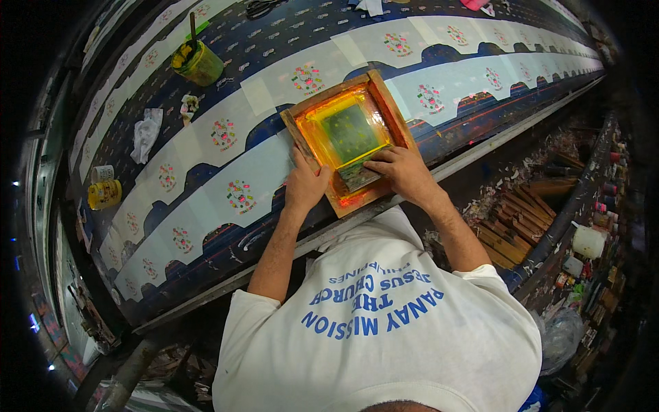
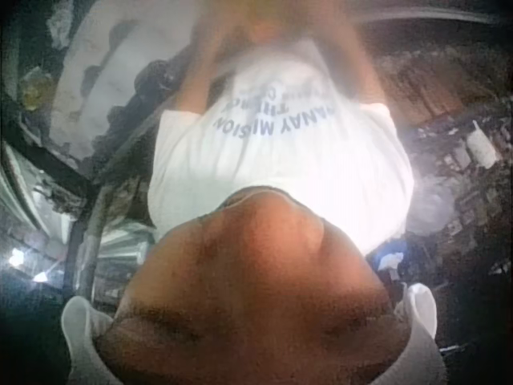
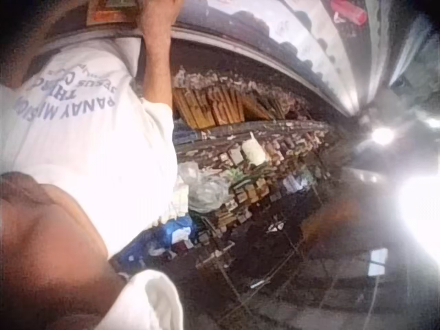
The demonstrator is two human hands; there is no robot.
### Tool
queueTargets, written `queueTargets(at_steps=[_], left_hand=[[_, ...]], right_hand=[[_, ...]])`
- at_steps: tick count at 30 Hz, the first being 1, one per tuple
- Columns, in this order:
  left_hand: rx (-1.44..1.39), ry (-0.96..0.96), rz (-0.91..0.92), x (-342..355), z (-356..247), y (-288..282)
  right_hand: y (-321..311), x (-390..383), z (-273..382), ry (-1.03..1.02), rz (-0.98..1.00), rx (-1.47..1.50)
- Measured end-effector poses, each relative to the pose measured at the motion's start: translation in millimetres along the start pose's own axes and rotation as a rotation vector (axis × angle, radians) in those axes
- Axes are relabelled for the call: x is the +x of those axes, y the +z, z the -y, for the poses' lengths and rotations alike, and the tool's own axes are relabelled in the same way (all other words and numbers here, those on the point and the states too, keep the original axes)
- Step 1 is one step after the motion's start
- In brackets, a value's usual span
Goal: The person uses a squeegee to spread green ink across a screen-printing frame held over a long roll of patterned fabric. The person repeatedly wipes the squeegee and repositions the frame along the fabric, continuing the same wiping motion throughout the clip.
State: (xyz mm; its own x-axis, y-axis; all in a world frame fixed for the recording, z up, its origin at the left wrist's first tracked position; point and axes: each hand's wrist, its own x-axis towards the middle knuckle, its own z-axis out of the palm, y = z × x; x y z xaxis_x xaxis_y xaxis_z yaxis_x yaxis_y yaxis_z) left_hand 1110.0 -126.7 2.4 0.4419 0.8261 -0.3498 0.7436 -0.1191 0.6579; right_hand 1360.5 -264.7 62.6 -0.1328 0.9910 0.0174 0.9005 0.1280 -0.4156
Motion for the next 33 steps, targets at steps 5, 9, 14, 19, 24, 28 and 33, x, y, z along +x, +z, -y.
queueTargets(at_steps=[5,9,14,19,24,28,33], left_hand=[[-0.113,-0.014,0.001,-0.4,-4.5,-2.9],[-0.154,0.054,-0.056,-4.5,-28.8,0.9],[-0.197,0.189,-0.134,21.5,-81.2,48.9],[-0.265,0.069,-0.084,54.9,-168.8,113.8],[-0.371,0.019,-0.014,75.0,-200.1,150.8],[-0.455,0.051,0.000,82.6,-184.3,161.0],[-0.558,0.128,-0.039,85.6,-167.2,167.5]], right_hand=[[-1.1,-9.3,0.6,-0.040,-0.078,-0.051],[-7.2,-19.7,-16.0,-0.022,-0.092,-0.040],[-47.3,-42.9,-79.4,-0.027,-0.124,-0.024],[-86.5,-74.0,-172.9,-0.024,-0.153,-0.027],[-97.9,-89.0,-223.3,-0.036,-0.148,-0.020],[-96.7,-88.3,-228.0,-0.024,-0.120,0.002],[-101.3,-82.9,-228.6,-0.026,-0.061,0.008]])
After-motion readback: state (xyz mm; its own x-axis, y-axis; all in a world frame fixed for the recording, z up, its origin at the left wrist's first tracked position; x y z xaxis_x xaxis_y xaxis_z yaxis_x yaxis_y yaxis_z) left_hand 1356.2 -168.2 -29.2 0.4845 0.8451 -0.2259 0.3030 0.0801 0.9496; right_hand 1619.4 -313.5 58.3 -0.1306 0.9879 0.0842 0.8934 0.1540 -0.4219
